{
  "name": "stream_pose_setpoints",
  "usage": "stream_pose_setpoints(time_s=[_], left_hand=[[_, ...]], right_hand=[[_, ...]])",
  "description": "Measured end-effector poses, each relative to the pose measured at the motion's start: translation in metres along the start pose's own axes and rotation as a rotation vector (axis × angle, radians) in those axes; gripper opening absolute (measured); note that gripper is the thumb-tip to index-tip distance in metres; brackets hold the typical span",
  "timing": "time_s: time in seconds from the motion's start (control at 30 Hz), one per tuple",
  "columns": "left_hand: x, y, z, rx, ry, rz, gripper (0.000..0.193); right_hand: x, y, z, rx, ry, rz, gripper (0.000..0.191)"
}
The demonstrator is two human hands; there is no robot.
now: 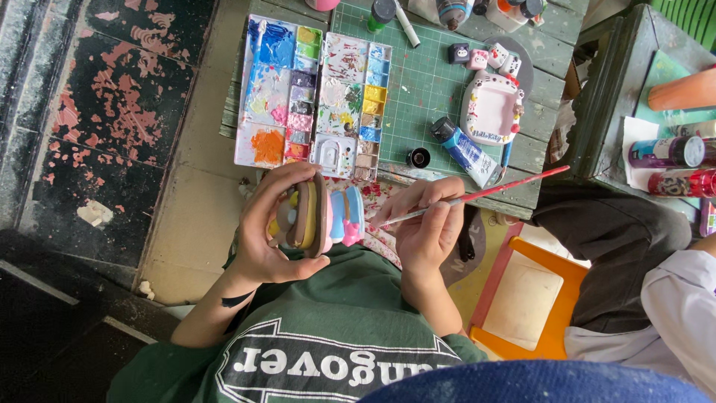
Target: The person paints a small ceramic figurine with a paintbrush, holding the figurine in one hand while applying paint. They dip the brush into a watercolor palette, open a small paint jar, and continue painting different parts of the figurine, rotating it to reach other sides.
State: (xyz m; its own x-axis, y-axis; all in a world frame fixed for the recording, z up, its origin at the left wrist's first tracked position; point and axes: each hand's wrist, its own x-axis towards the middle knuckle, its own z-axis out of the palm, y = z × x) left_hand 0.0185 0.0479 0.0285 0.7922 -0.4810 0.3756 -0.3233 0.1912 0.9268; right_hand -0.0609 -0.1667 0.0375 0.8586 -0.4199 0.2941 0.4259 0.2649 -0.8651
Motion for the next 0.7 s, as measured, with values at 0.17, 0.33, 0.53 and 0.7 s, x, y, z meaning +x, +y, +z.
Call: stream_pose_setpoints(time_s=[0.17,0.33,0.53,0.7], left_hand=[[0.002,0.004,0.003,-0.005,0.013,0.009,0.09],[0.005,0.009,0.004,0.066,0.023,0.057,0.089],[0.007,0.008,0.005,0.07,0.021,0.067,0.089],[0.005,0.008,0.005,0.013,0.02,0.055,0.09]], right_hand=[[-0.007,0.001,0.004,-0.081,-0.018,-0.073,0.028],[-0.009,0.003,0.002,-0.139,-0.043,-0.131,0.03],[-0.013,-0.001,0.001,-0.284,-0.062,-0.172,0.03],[-0.014,-0.003,0.001,-0.205,-0.029,-0.113,0.03]])
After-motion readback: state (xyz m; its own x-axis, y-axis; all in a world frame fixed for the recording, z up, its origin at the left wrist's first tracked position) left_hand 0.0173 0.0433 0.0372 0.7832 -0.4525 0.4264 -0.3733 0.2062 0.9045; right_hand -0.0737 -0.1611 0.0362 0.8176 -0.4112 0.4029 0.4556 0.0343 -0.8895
